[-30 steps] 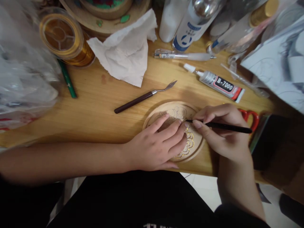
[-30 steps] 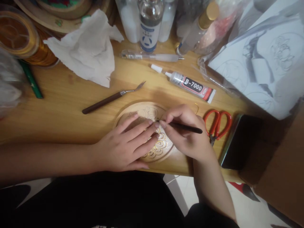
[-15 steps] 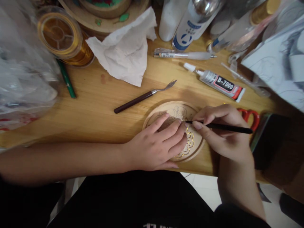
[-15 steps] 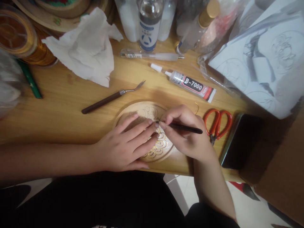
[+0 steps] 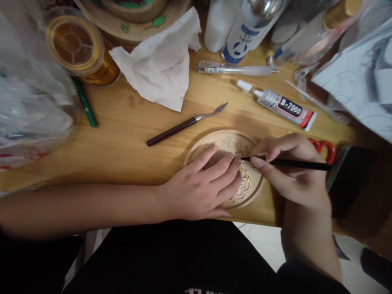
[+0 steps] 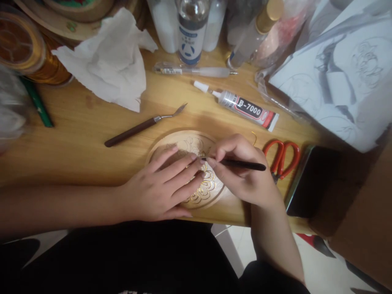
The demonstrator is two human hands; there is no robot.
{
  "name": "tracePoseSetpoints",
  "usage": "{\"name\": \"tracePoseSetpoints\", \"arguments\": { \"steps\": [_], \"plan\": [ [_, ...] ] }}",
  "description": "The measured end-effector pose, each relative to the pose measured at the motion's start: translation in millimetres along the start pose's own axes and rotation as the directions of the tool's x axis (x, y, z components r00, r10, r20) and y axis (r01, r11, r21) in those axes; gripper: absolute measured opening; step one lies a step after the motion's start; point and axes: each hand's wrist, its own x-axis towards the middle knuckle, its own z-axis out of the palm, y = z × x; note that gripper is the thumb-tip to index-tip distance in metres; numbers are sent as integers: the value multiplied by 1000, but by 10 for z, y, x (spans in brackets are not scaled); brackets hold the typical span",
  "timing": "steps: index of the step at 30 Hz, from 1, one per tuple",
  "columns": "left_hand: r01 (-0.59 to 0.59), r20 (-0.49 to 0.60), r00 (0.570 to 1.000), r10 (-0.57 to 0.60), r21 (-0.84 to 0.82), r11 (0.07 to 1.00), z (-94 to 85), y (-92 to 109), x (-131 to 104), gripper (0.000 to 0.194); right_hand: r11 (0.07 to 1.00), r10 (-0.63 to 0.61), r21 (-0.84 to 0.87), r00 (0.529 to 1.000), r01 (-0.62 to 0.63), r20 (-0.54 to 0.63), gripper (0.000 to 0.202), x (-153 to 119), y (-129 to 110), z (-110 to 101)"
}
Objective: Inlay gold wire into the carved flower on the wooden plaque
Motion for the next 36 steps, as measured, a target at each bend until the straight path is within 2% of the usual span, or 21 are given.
{"name": "tracePoseSetpoints", "arguments": {
  "steps": [5,18,25,31,36],
  "plan": [
    [-1,2,1000,1,-21,1000,2,4,2,70,1000,-2,30,1000,2,1,27,0,-3,-5],
    [2,19,1000,-1,-20,1000,-5,3,3,68,996,-57,-69,992,49,-115,23,8,2,29],
    [5,17,1000,-5,-7,1000,-2,5,0,67,995,-47,-88,995,38,-93,24,1,-1,25],
    [-9,5,1000,9,30,1000,9,3,-21,64,999,-49,-29,977,44,-206,19,37,-16,39],
    [-22,-12,1000,23,40,999,12,-7,-25,60,999,-38,9,968,42,-248,15,54,-16,33]
  ]
}}
